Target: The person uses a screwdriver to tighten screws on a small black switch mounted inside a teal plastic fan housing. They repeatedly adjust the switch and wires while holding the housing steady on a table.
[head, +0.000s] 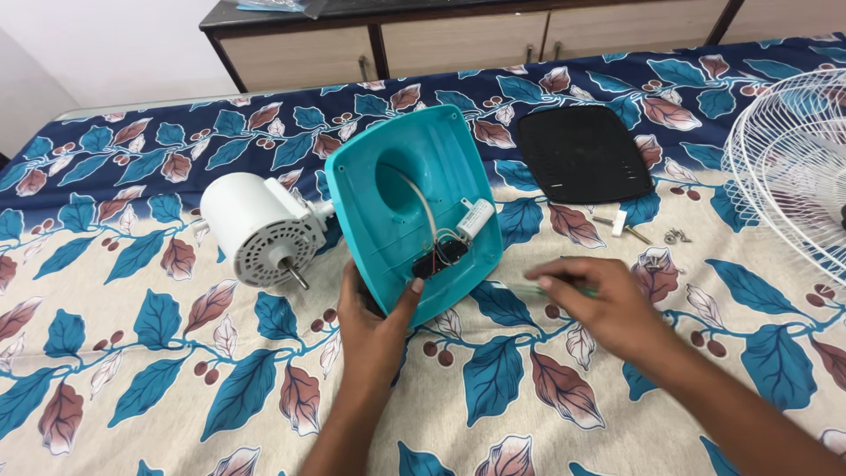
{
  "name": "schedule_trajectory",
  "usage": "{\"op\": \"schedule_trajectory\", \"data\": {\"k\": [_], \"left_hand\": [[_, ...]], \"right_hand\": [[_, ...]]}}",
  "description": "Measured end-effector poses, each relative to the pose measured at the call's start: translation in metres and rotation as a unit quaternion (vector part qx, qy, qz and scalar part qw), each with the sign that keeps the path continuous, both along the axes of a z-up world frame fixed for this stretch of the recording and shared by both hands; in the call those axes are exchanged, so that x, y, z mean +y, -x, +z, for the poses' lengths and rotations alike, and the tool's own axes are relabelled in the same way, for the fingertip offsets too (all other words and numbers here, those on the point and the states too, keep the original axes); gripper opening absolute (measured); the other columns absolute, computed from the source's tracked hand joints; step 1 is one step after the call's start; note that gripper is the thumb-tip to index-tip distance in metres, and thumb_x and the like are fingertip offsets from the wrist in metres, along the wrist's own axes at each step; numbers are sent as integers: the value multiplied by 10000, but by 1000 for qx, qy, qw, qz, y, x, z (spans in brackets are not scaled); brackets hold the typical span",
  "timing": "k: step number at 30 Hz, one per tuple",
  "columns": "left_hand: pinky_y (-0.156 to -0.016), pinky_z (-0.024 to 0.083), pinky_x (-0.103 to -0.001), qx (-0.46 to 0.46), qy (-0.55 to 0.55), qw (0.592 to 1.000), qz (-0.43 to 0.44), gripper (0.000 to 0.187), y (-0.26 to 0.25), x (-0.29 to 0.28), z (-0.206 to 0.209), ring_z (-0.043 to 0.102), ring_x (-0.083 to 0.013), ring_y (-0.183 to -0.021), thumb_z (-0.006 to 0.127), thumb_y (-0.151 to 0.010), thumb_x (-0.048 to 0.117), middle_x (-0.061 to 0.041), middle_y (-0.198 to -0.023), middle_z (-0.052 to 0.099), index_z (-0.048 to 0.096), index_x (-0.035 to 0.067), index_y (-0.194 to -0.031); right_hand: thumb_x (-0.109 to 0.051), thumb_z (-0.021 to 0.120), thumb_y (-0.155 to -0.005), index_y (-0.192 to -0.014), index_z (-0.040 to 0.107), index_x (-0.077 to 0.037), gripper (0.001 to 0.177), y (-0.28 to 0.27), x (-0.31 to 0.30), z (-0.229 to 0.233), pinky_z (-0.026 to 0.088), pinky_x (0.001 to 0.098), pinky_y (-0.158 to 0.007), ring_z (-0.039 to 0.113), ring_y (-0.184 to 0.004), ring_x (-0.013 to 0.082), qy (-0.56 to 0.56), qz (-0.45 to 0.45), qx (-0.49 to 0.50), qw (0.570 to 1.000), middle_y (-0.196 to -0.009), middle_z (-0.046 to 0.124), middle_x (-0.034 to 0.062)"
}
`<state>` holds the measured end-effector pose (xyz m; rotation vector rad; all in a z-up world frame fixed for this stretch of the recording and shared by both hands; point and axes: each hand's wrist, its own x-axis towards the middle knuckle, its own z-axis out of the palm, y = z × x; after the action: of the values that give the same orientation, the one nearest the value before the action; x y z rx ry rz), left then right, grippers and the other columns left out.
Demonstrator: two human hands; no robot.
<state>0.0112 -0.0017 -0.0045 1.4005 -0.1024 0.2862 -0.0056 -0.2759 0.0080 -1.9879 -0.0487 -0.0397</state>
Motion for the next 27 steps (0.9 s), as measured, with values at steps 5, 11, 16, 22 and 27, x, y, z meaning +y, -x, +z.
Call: {"op": "schedule_trajectory", "data": {"k": [5, 11, 16, 22, 27], "left_hand": [[-928, 573, -341, -25, 24, 999, -13, 570, 1, 1, -2, 688, -209, -1093, 729, -857, 67, -143, -1211, 691, 498, -5, -1373], [-909, 568, -335, -4, 17, 1000, -23, 570, 0, 1, -4, 687, -201, -1065, 738, -869, 87, -152, -1191, 700, 502, -8, -1379], [-852, 597, -326, 18, 25, 999, -32, 541, -1, -1, -4, 710, -190, -1026, 733, -873, 106, -142, -1172, 715, 516, -1, -1357], [-859, 603, -323, 21, 4, 999, -27, 451, -1, 0, -5, 723, -190, -1020, 727, -900, 117, -153, -1155, 732, 562, -19, -1297], [-847, 610, -322, 31, 14, 999, -31, 433, 0, -2, -3, 731, -187, -997, 726, -896, 128, -149, -1127, 741, 571, -22, -1271]], "right_hand": [[-152, 678, -1015, -1153, 815, -26, 232, 1, 42, -9, 336, 249, -531, 454, -622, 75, -104, -80, -88, 987, -764, 611, 38], [-99, 702, -952, -1086, 769, -14, 172, 8, 53, -8, 393, 192, -561, 527, -658, 9, -87, -79, -176, 977, -832, 676, -25], [-93, 679, -960, -1129, 766, -25, 202, 7, 57, -5, 358, 207, -521, 491, -619, 13, -76, -93, -179, 976, -836, 663, -24], [-122, 680, -977, -1121, 780, -30, 198, 1, 56, -8, 330, 215, -510, 451, -607, 22, -60, -104, -148, 982, -792, 652, -16], [-147, 656, -982, -1128, 769, -37, 214, -2, 54, -10, 343, 211, -504, 462, -600, 7, -45, -89, -141, 985, -774, 647, -33]]}}
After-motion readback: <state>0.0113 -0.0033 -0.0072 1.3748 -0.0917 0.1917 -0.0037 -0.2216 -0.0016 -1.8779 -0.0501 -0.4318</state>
